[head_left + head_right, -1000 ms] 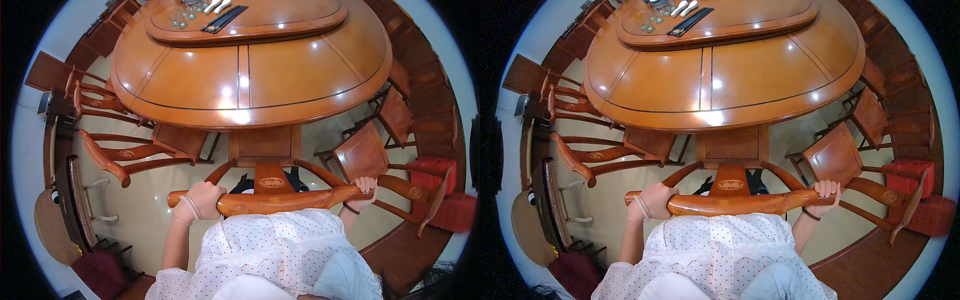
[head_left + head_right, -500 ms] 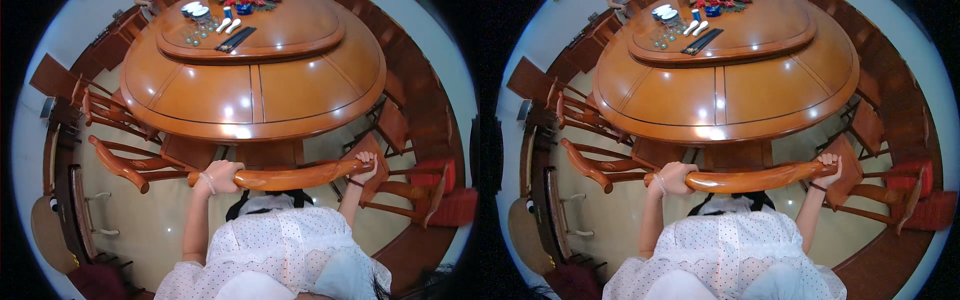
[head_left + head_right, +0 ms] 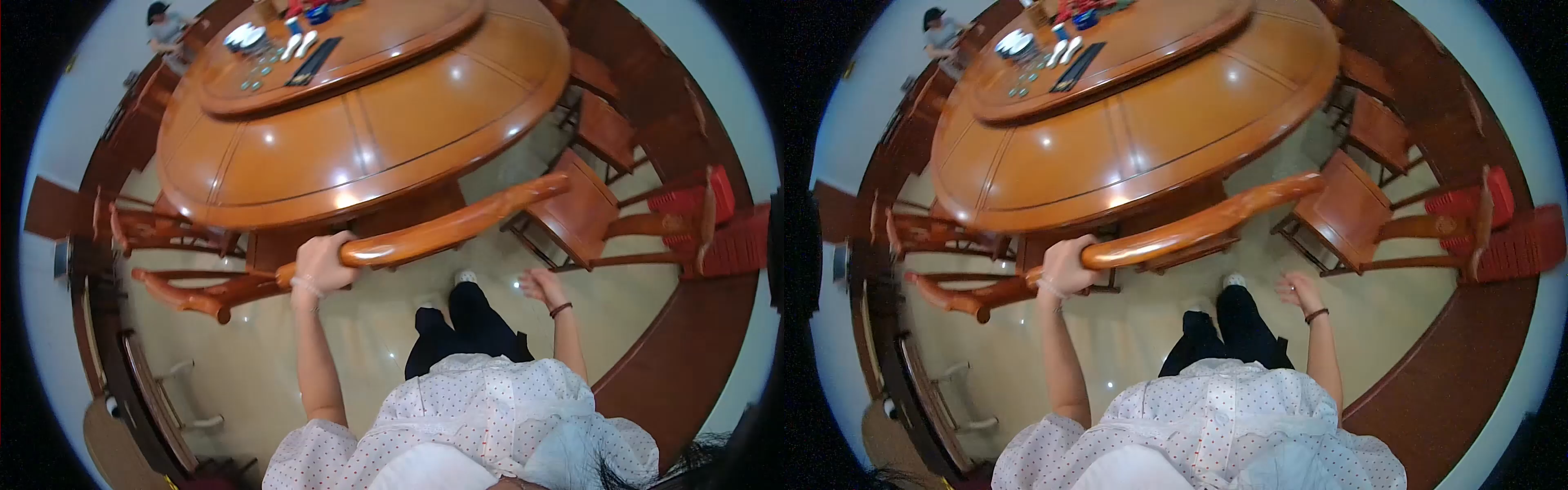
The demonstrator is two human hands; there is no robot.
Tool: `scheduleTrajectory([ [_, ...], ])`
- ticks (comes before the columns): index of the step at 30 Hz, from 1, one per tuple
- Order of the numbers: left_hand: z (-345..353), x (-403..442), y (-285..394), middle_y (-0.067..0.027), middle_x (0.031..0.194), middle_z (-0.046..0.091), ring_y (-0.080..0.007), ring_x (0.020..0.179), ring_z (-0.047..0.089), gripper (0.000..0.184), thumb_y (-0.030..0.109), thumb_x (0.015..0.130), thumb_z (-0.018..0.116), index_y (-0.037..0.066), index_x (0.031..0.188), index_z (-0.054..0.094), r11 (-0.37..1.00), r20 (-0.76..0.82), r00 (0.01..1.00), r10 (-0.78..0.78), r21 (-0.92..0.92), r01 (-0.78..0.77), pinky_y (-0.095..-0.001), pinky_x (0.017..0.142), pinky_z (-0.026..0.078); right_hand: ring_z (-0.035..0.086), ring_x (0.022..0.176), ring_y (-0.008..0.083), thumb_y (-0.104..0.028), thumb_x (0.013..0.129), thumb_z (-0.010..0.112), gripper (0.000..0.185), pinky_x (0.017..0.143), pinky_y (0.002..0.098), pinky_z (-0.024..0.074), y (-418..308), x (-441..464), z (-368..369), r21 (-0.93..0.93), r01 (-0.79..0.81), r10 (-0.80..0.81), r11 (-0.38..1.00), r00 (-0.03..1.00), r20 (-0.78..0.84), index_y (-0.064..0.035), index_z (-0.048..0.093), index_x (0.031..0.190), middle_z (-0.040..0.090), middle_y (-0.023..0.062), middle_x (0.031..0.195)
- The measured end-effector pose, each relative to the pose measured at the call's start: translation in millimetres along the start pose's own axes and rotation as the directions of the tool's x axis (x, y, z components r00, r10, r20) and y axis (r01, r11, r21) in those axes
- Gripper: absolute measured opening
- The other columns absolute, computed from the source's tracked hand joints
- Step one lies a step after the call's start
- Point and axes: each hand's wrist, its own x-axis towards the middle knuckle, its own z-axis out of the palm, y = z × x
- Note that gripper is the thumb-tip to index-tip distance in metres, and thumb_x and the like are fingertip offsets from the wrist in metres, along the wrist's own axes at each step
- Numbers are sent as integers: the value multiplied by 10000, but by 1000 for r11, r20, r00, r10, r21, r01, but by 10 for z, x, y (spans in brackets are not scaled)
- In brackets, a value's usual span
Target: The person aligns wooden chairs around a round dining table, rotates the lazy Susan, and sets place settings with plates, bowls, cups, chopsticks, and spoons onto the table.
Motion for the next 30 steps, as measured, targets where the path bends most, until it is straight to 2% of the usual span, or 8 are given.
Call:
scheduleTrajectory([
  [3,183,-70,67,-127,720,590,-301,774,553,258,113,484,585,92,742,574,991,-223,974,-36,115,63,-393,747,404,594,757,166,-239,847,454,289,632,272,480,454,-308,-653,-209,-25,-9,978,986,-164,-36,507,1046,605,104,907],
  [5,305,-140,186,-133,855,585,-295,906,519,344,57,478,561,71,822,560,975,-345,926,-150,104,197,-403,868,335,593,737,155,-243,846,460,279,611,262,473,647,-588,-1007,-64,-23,5,998,962,-273,-42,517,1032,609,98,883],
  [9,1002,-236,542,-170,1293,307,-309,1227,244,717,97,617,617,-5,1240,277,878,-801,586,-126,185,441,-418,997,192,593,713,139,-252,853,450,269,588,247,465,1134,-943,-1781,177,19,52,984,920,-388,-63,531,1026,615,86,859],
  [11,1467,-214,789,-227,1341,195,-362,1241,182,814,154,678,648,-60,1289,155,835,-813,501,-298,33,549,-415,1027,148,595,761,149,-273,857,441,311,621,259,477,1533,-974,-2292,142,-23,73,990,931,-358,-55,510,1068,609,91,907],
  [16,3140,61,2067,-252,1329,187,-373,1246,156,892,209,574,676,-73,1271,195,938,-482,824,-299,10,346,-434,1028,135,585,771,139,-276,855,465,294,633,256,464,1622,-1608,-3183,89,-31,68,996,892,-447,-61,513,1050,611,83,889],
  [18,3500,155,3154,-248,1319,210,-372,1238,176,885,205,556,684,-60,1261,220,1000,-364,931,-4,15,10,-426,1028,140,583,789,135,-270,856,467,291,645,254,456,1642,-1893,-3567,74,-16,49,997,878,-476,-64,506,1058,612,81,885],
  [22,3502,273,4812,-225,1301,258,-366,1211,234,695,143,690,618,-35,1252,250,901,-286,929,235,-294,-318,-415,1002,187,565,849,147,-282,859,463,352,715,267,443,1326,-2267,-4097,199,122,10,972,830,-558,-73,431,1141,600,97,931],
  [30,3780,950,5811,-137,1141,480,-211,1064,451,352,148,864,458,-33,1157,381,649,-93,980,176,-737,-187,-302,940,308,553,876,164,-190,871,445,347,748,275,433,46,-1321,-4564,73,337,-312,938,919,-241,-60,368,1184,588,118,972],
])
